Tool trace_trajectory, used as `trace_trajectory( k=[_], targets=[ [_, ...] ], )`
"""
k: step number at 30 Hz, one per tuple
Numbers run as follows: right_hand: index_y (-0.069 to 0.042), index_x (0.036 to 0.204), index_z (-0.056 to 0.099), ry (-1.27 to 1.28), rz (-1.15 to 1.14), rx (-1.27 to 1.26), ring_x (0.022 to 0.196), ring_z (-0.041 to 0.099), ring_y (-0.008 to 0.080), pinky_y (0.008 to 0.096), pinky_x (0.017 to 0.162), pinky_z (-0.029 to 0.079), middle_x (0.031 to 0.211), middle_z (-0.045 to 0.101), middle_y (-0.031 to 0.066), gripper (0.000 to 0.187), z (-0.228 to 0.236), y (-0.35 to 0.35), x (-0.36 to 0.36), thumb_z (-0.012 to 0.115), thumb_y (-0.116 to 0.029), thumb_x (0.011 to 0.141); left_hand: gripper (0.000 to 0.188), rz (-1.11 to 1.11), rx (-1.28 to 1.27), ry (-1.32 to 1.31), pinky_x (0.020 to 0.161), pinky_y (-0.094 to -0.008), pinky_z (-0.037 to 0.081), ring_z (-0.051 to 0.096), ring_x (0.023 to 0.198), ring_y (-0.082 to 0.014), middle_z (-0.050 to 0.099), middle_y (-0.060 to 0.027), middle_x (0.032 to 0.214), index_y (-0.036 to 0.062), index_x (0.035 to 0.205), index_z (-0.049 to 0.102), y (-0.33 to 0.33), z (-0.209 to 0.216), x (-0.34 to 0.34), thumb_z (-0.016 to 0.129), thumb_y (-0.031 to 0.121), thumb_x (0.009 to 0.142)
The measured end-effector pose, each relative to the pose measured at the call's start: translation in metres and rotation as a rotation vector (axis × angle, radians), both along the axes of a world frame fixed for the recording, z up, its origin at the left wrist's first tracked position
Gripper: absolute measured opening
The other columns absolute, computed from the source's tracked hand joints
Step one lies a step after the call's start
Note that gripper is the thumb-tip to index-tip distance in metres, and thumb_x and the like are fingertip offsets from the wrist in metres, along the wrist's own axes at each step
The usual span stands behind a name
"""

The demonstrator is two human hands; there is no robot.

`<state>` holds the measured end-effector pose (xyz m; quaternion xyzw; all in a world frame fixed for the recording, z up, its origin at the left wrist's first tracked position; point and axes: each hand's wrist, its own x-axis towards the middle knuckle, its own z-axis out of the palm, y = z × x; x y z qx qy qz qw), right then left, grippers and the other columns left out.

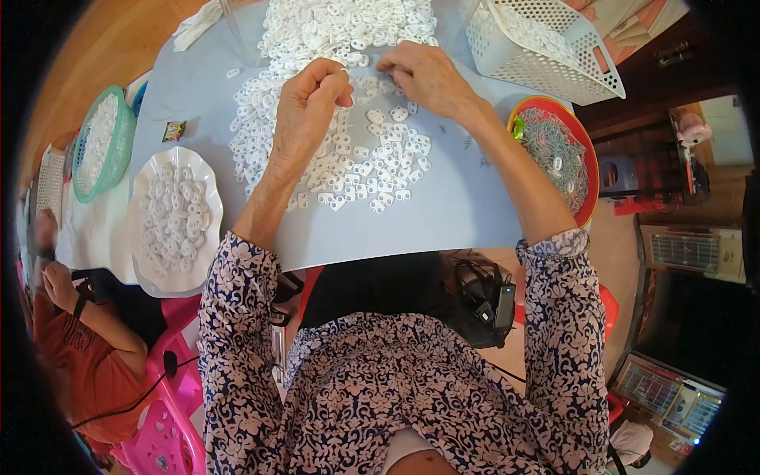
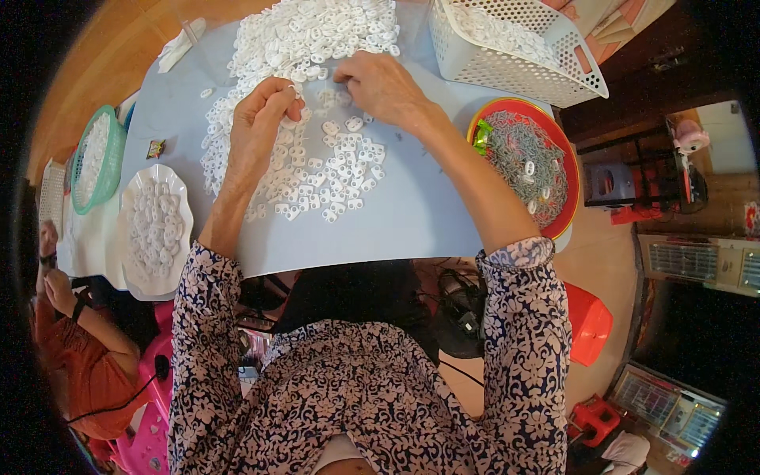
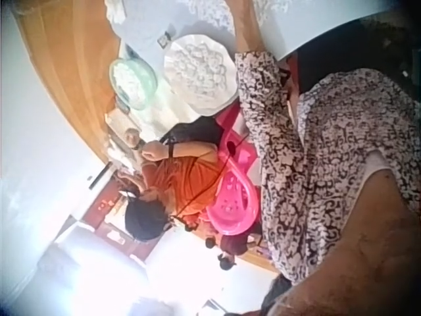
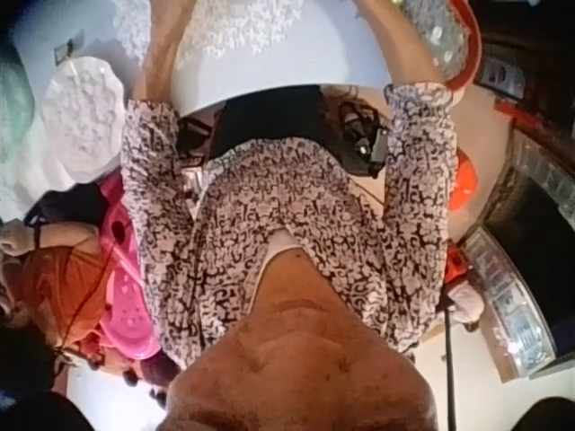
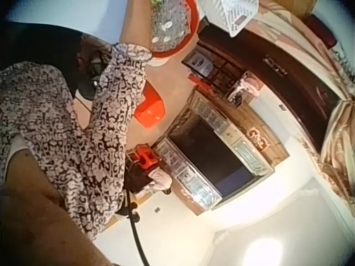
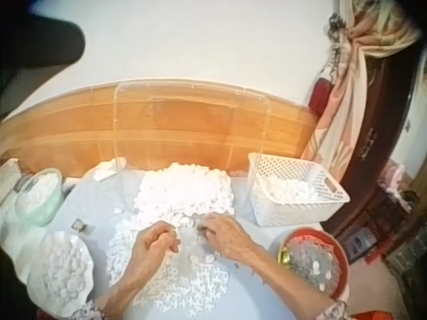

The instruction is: Assembling small white plastic components by manually joining two pieces together.

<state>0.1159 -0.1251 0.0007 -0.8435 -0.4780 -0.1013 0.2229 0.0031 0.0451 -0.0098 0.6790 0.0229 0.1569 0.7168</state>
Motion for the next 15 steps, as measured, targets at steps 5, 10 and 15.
trace_trajectory(
  k=[5, 10, 15],
  targets=[
    [-0.003, 0.096, 0.065, 0.270, -0.152, 0.254, 0.058, 0.056, 0.0119, 0.0299, 0.055, 0.045, 0.073, 0.064, 0.0068, 0.016, 0.006, -0.014, 0.003, 0.060, -0.013, 0.085, 0.017, 0.001, 0.022, 0.003, 0.061, -0.0214, 0.037, 0.051, 0.067, -0.0053, 0.057, 0.0002, 0.067, 0.0034, 0.084, 0.061, -0.001, 0.001, 0.000, 0.052, 0.018, 0.087],
    [-0.003, 0.092, 0.066, 0.260, -0.189, 0.150, 0.057, 0.051, 0.0115, 0.0286, 0.053, 0.043, 0.069, 0.061, 0.0062, 0.013, 0.012, -0.024, -0.005, 0.060, -0.012, 0.084, 0.017, -0.004, 0.008, -0.012, 0.061, -0.0216, 0.037, 0.050, 0.067, -0.0052, 0.057, 0.0005, 0.067, 0.0040, 0.084, 0.061, 0.003, -0.003, 0.000, 0.052, 0.018, 0.087],
    [-0.001, 0.086, 0.066, 0.229, -0.211, 0.122, 0.065, 0.062, 0.0303, 0.0380, 0.062, 0.048, 0.072, 0.064, 0.0155, 0.016, 0.017, -0.041, -0.008, 0.057, -0.013, 0.080, 0.017, -0.005, 0.064, 0.007, 0.063, -0.0220, 0.038, 0.050, 0.067, -0.0058, 0.056, 0.0004, 0.067, 0.0042, 0.085, 0.062, -0.001, -0.002, -0.001, 0.052, 0.018, 0.087]
  ],
)
